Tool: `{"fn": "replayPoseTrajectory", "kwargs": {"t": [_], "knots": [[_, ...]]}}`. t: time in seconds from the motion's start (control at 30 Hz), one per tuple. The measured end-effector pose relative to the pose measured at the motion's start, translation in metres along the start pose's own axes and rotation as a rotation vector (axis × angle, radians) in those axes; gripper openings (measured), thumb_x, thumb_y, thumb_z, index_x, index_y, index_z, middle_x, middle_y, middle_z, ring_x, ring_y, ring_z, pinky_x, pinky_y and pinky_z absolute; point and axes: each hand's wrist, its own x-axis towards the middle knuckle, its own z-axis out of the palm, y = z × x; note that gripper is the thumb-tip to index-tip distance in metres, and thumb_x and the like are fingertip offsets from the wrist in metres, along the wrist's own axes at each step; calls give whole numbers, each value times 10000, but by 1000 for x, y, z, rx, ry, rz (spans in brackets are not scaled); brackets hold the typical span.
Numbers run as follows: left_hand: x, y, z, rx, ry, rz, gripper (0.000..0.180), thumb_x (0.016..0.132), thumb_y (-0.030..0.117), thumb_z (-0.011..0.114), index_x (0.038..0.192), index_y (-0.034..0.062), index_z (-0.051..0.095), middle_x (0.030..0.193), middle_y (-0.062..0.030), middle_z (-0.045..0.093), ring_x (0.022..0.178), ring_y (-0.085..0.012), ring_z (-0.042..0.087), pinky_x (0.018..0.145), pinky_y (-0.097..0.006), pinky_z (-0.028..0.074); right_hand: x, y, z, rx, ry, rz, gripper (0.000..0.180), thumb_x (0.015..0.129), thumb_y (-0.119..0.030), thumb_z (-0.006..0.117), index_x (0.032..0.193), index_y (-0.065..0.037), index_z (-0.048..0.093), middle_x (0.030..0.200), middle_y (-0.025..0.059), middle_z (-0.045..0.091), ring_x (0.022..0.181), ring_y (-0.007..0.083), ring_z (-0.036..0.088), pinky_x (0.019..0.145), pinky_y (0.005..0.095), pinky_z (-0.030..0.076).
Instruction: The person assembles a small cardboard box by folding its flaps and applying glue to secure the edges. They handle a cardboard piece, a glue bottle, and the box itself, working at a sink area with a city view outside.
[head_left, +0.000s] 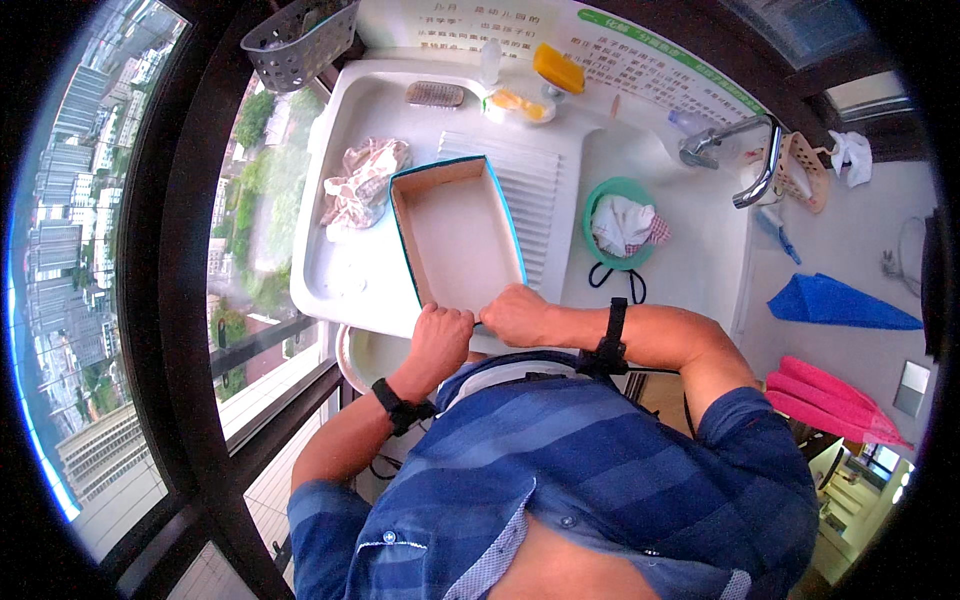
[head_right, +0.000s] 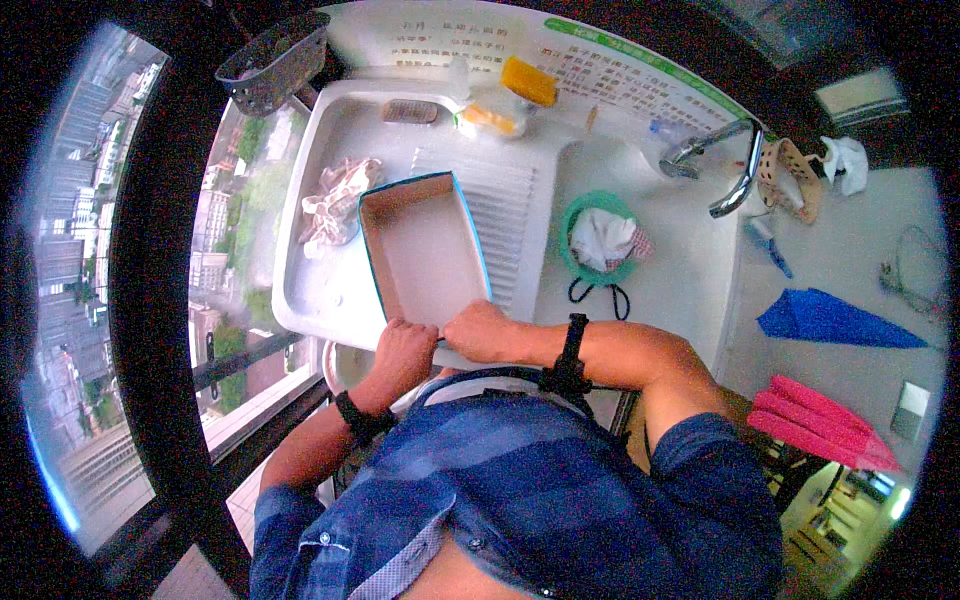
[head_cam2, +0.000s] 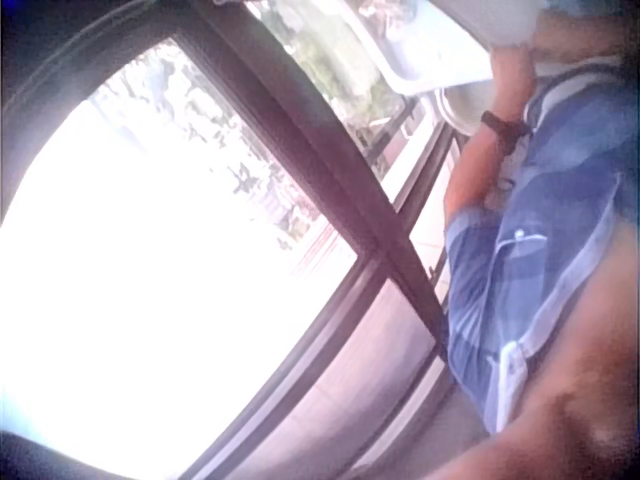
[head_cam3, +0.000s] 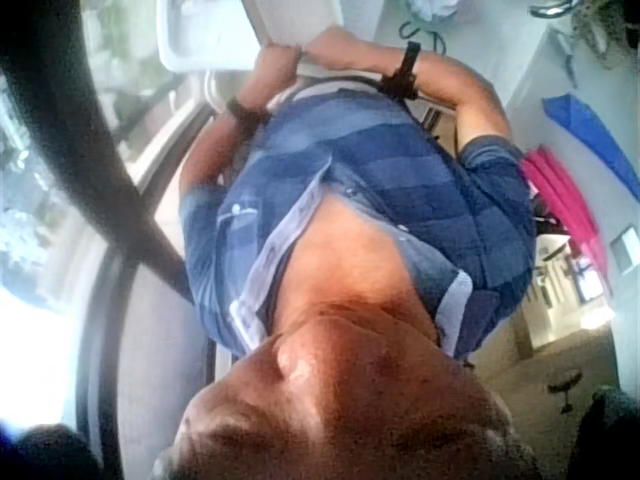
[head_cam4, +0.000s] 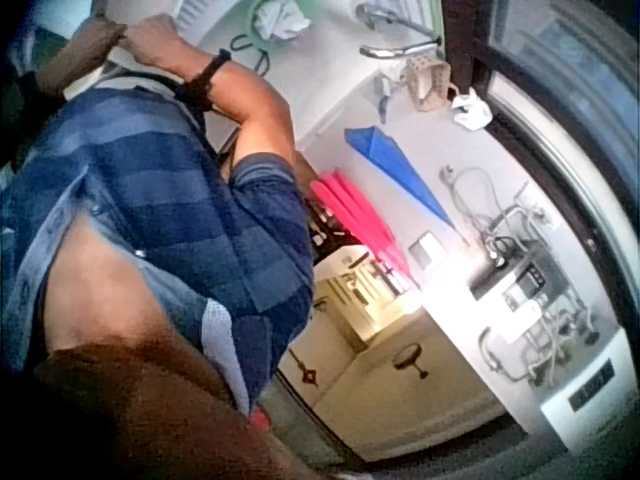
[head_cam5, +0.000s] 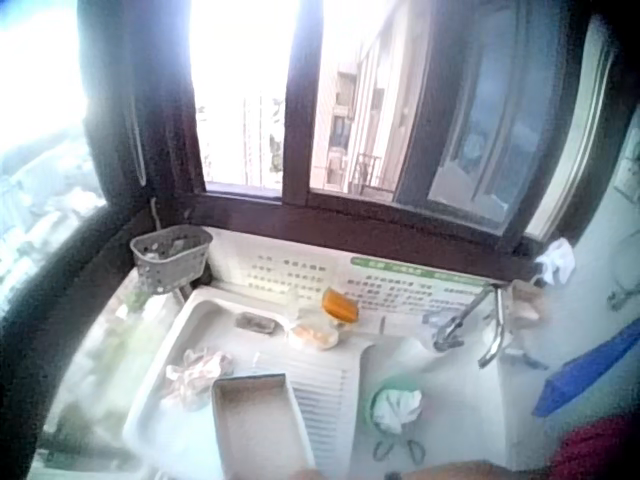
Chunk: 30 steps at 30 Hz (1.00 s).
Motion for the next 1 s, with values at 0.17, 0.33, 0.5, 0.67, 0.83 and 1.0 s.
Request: {"fn": "replayPoseTrajectory", "kwargs": {"t": [0.17, 0.33, 0.5, 0.67, 0.83, 1.0], "knots": [[2, -3, 6, -45, 46, 57, 137, 765, 127, 635, 881, 73, 684, 794, -148, 699, 754, -345, 690, 684, -456, 541, -1, -2, 1, -3, 0, -1, 86, 719, -111, 609, 735, -46, 663, 699, 186, 672, 676, 359, 679, 607, 477, 527], [2, -1, 1, -57, -16, 24, 145, 757, 118, 634, 886, 93, 695, 789, -166, 698, 754, -352, 694, 660, -473, 545, -2, -6, -1, -18, -7, 2, 227, 777, -243, 608, 747, -50, 722, 740, 196, 693, 680, 350, 694, 613, 484, 548], [1, -1, -3, -78, -9, 44, 164, 745, 144, 648, 896, 99, 695, 802, -165, 699, 767, -354, 692, 665, -474, 545, -1, -6, -1, -5, -15, 8, 226, 775, -253, 618, 751, -57, 728, 745, 195, 694, 685, 354, 694, 611, 486, 545], [4, -3, 8, -84, -6, 19, 191, 734, 181, 670, 906, 100, 693, 814, -164, 699, 785, -355, 692, 666, -472, 546, 0, -6, -2, 4, -42, 26, 216, 761, -244, 625, 772, -57, 733, 761, 195, 699, 697, 355, 696, 628, 489, 546], [4, -1, 3, -57, -26, 17, 193, 748, 201, 672, 909, 96, 693, 815, -162, 702, 781, -352, 694, 672, -469, 549, 0, -6, -1, 7, -42, 40, 200, 754, -220, 624, 772, -52, 732, 768, 198, 699, 705, 361, 697, 634, 489, 546], [0, 2, -8, -64, -86, 4, 252, 764, 241, 707, 959, 83, 685, 874, -165, 708, 812, -353, 693, 744, -469, 544, 1, -6, 2, 2, -40, 42, 194, 751, -209, 620, 771, -51, 731, 765, 199, 699, 702, 355, 698, 626, 487, 545]]}}
